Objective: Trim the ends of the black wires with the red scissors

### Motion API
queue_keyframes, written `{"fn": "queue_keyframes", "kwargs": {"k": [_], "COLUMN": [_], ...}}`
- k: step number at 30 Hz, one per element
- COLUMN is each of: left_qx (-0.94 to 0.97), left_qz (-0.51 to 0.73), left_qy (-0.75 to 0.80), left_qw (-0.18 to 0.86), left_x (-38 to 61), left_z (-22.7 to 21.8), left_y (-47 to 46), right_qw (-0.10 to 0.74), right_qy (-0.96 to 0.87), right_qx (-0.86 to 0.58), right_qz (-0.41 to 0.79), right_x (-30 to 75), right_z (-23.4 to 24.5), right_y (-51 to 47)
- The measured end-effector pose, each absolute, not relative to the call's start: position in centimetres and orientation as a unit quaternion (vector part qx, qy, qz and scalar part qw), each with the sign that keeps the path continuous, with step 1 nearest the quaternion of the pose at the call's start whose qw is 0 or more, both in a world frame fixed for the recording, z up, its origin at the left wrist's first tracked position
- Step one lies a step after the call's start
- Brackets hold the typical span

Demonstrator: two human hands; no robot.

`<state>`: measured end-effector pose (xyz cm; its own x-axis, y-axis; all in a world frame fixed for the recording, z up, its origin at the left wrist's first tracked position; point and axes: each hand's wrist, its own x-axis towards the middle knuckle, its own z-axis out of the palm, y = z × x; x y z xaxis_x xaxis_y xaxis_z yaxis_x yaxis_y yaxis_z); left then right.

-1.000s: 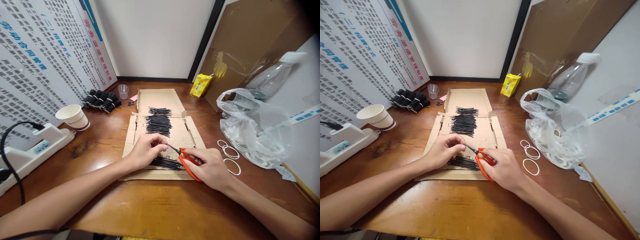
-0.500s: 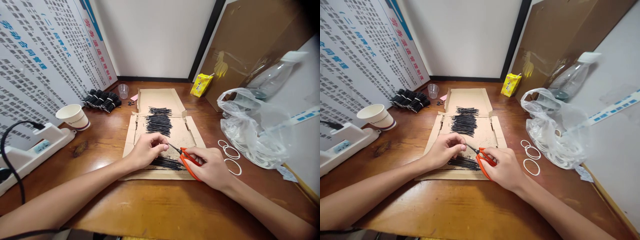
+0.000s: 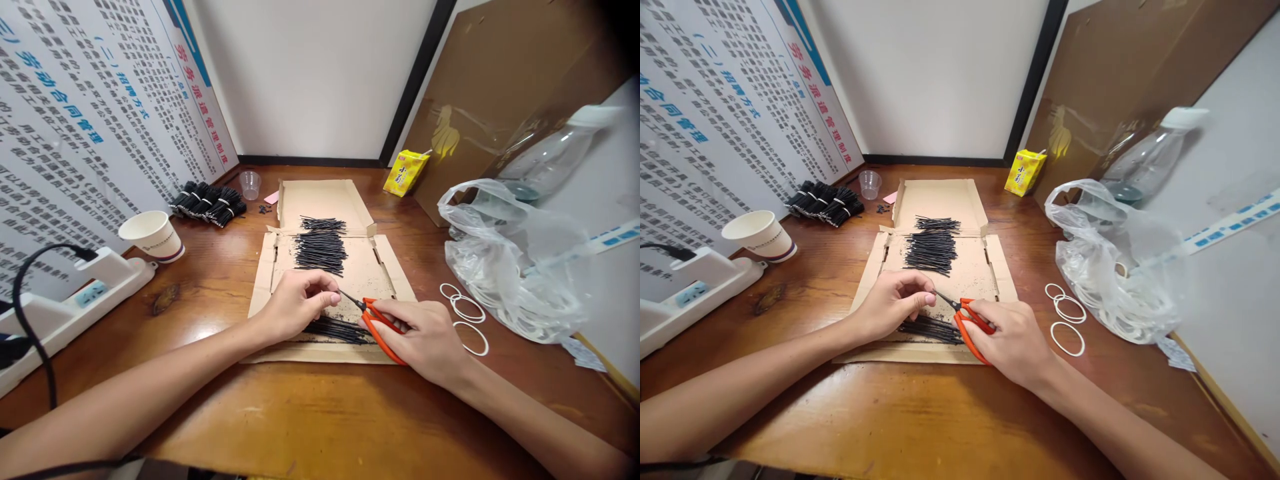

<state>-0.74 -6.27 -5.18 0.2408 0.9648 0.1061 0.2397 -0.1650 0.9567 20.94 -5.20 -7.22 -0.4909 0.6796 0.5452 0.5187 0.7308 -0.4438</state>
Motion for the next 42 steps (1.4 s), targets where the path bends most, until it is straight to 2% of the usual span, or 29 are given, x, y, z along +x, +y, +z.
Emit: {"fn": "queue_keyframes", "kwargs": {"k": [8, 18, 42], "left_qx": [0.645, 0.661, 0.662], "left_qz": [0.409, 0.395, 0.389], "left_qy": [0.464, 0.487, 0.491], "left_qw": [0.448, 0.412, 0.412], "left_x": [-0.73, -0.75, -0.84], "left_z": [-5.11, -4.87, -4.96], "left_y": [-6.12, -6.26, -6.28], "right_qw": [0.363, 0.378, 0.358], "right_qy": [-0.847, -0.852, -0.854], "right_qx": [-0.361, -0.343, -0.353], "right_qz": [0.143, 0.114, 0.133], "right_x": [20.74, 20.90, 20.92], "right_z": [-7.19, -7.35, -7.23], "right_y": [-5.30, -5.21, -5.26]}}
